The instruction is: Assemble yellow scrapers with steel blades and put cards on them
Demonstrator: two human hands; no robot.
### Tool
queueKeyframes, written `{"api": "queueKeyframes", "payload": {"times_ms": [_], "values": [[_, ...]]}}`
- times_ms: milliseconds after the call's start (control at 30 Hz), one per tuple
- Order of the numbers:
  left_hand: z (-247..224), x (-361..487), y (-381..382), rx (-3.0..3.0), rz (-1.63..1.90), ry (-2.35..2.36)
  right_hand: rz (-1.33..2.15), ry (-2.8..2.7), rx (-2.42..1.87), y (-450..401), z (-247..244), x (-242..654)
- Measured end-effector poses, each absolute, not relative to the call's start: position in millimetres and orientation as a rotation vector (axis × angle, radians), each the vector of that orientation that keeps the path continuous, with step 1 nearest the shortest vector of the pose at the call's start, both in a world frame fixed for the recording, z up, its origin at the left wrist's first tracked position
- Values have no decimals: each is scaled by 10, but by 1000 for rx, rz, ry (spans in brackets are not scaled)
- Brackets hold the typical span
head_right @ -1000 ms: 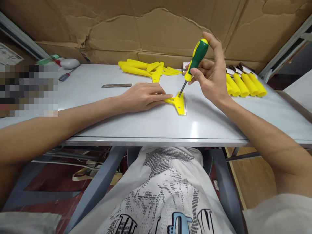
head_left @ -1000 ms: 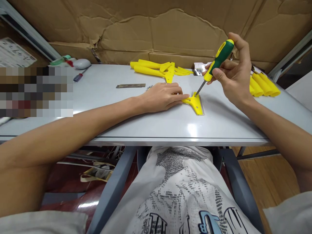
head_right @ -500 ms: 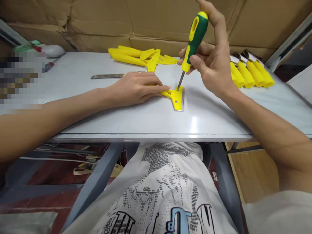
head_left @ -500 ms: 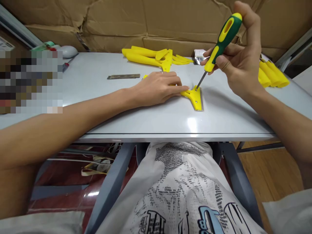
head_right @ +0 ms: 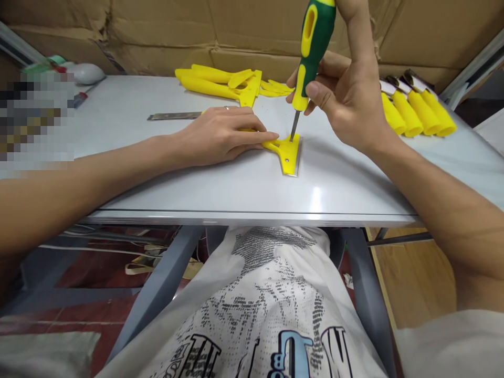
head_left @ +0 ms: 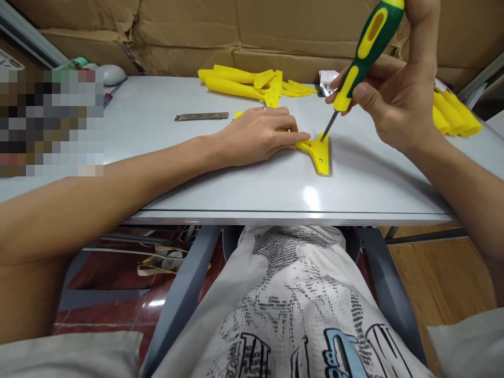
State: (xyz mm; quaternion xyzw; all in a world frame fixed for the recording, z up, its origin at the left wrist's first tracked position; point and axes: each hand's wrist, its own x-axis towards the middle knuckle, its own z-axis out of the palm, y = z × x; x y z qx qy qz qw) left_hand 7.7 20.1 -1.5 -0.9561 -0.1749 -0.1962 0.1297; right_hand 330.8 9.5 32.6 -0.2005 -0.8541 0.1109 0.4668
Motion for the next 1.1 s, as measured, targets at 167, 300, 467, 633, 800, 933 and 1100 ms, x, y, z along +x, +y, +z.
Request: {"api": "queueKeyframes", "payload": {"times_ms": [167,300,467,633,800,933,1100], "values": [[-24,85,199,-2797,-586,-557,65,-2019,-695,87,272,3270],[-29,85,191,-2800,-584,-561,-195,-1871,-712,78,206,3179],[-26,81,188,-2816,-592,-562,-194,-1854,-852,17,162,3114],[-22,81,217,-2818,-605,-552,-255,-1666,-690,210,142,3141],[-14,72,231,-2786,-591,-490,-167,-1744,-612,285,151,3173],[-13,69,225,-2777,-579,-486,-121,-1750,-670,234,126,3160],[-24,63,236,-2831,-626,-534,-30,-1813,-633,213,89,3114]]}}
